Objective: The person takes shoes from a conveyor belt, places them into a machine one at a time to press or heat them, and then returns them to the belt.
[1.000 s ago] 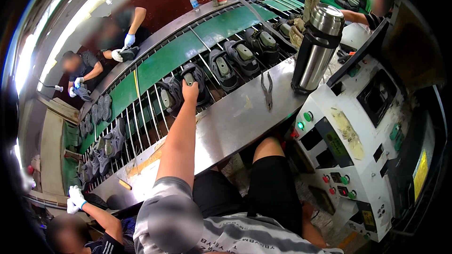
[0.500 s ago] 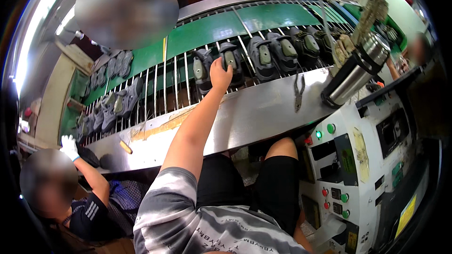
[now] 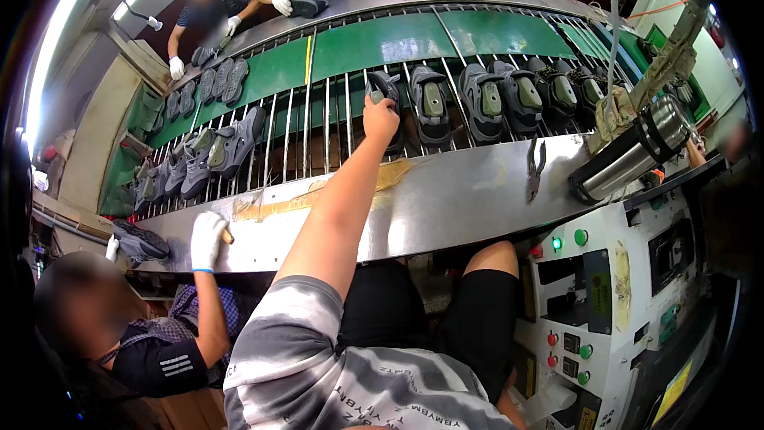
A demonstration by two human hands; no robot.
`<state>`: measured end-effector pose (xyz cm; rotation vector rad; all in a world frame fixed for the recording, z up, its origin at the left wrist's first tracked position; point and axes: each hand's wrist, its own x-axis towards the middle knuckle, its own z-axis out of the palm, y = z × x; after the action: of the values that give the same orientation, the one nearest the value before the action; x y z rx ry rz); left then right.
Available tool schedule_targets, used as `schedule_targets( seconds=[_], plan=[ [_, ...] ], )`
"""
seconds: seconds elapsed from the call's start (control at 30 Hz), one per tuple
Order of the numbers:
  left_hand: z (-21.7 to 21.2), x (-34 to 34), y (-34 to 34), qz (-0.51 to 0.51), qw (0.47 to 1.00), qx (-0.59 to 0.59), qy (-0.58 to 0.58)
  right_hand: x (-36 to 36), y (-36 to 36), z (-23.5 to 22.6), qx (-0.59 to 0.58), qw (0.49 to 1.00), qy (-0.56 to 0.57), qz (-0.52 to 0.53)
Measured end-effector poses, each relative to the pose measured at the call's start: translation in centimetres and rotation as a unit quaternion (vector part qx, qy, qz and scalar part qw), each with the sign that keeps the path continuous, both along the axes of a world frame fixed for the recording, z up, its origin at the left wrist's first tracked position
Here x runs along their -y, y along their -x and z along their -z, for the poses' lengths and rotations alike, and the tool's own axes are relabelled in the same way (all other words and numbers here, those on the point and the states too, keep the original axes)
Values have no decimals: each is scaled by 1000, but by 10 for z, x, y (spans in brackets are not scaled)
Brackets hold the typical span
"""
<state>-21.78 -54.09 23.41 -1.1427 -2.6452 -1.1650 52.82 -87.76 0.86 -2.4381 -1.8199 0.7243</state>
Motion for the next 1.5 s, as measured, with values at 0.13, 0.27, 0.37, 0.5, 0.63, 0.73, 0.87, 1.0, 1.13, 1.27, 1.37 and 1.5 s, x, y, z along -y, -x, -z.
schedule_targets(
  seconds=[0.13,0.27,0.37,0.5,0.63,0.73,0.87,1.0,1.13,1.27,1.37,1.5],
  plan=[
    [2,1,-6,-39,999,8,6,2,4,-3,5,1000,8,0],
    [-3,-3,-7,-18,1000,17,9,4,6,-5,4,1000,9,5],
    [3,-5,12,-5,1000,5,-9,5,10,-4,-1,1000,7,4],
    [9,-8,15,25,998,-12,-56,16,8,0,-5,1000,3,7],
    [10,22,-9,44,992,-47,-105,23,9,9,-17,1000,-4,-1],
    [12,71,-73,52,984,-74,-151,27,10,14,-12,1000,-5,-5],
    [20,152,-187,176,982,62,-21,30,14,0,-3,1000,17,-3],
    [36,175,-219,239,964,-5,-115,24,11,-4,-38,997,64,5],
    [50,168,-209,252,958,21,-137,11,7,7,-88,994,52,49],
    [49,177,-209,268,956,-4,-121,-37,51,-134,-188,948,-243,88],
    [41,178,-214,243,965,-29,-94,-65,31,-244,-118,877,-465,4],
    [35,176,-221,220,972,-49,-60,-89,-67,-330,44,807,-589,13]
  ],
)
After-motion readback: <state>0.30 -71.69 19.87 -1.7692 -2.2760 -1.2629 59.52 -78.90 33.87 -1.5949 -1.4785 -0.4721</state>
